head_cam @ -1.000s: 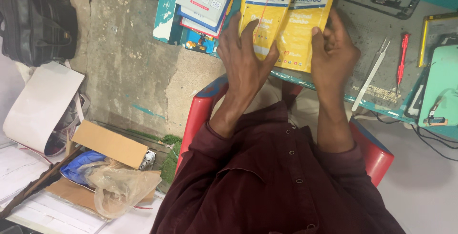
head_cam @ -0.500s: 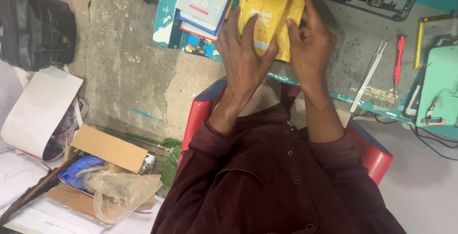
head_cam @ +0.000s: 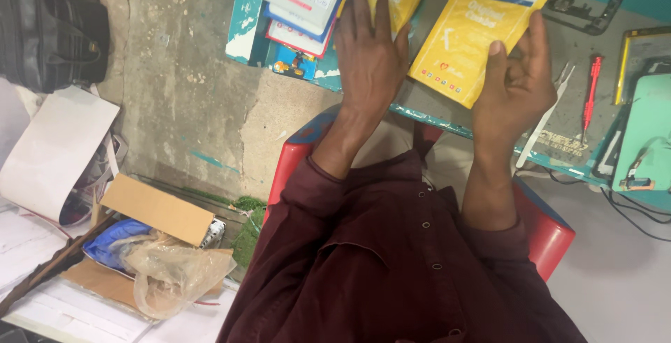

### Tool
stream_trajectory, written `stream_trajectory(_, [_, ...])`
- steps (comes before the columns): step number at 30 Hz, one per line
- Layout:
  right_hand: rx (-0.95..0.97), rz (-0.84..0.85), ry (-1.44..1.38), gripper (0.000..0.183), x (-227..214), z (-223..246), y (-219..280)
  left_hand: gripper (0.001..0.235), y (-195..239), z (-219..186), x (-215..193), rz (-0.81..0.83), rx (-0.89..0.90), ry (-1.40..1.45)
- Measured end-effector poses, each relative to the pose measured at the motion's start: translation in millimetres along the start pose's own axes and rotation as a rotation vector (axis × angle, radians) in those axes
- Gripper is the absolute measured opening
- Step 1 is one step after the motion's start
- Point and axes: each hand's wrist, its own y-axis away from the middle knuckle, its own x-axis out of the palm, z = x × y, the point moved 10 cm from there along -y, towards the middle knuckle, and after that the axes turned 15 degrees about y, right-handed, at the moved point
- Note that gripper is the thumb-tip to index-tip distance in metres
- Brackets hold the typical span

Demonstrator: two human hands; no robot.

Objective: The person disassembles a smartphone, removes the back cover and battery, and uses a metal prying tool to separate internal components. They then place the phone frame into a white anti-static bag and later remove it to continue handling the device.

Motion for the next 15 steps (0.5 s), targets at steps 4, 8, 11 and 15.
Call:
stream_trajectory(4, [0.002, 0.057, 0.022, 0.047, 7.0, -0.7, 11.8, 0.065, -0.2, 1.6, -0.5, -0.003, -0.006, -0.009])
stream_trajectory(8, [0.07, 0.095, -0.022, 0.052, 10.9, -12.0, 14.0, 0.038, 4.2, -13.7, -25.0, -0.011, 0.086, 0.151])
stream_trajectory(11, [0.084, 0.088, 0.057, 0.05, 9.0, -19.4, 15.3, 0.019, -7.2, -19.0, -59.8, -0.131, 0.192, 0.213])
stream_trajectory(15, [0.033, 0.103, 0.015, 0.045, 7.7, -15.6, 17.6, 0.036, -56.2, 8.4, -78.6, -0.202, 0.178, -0.105])
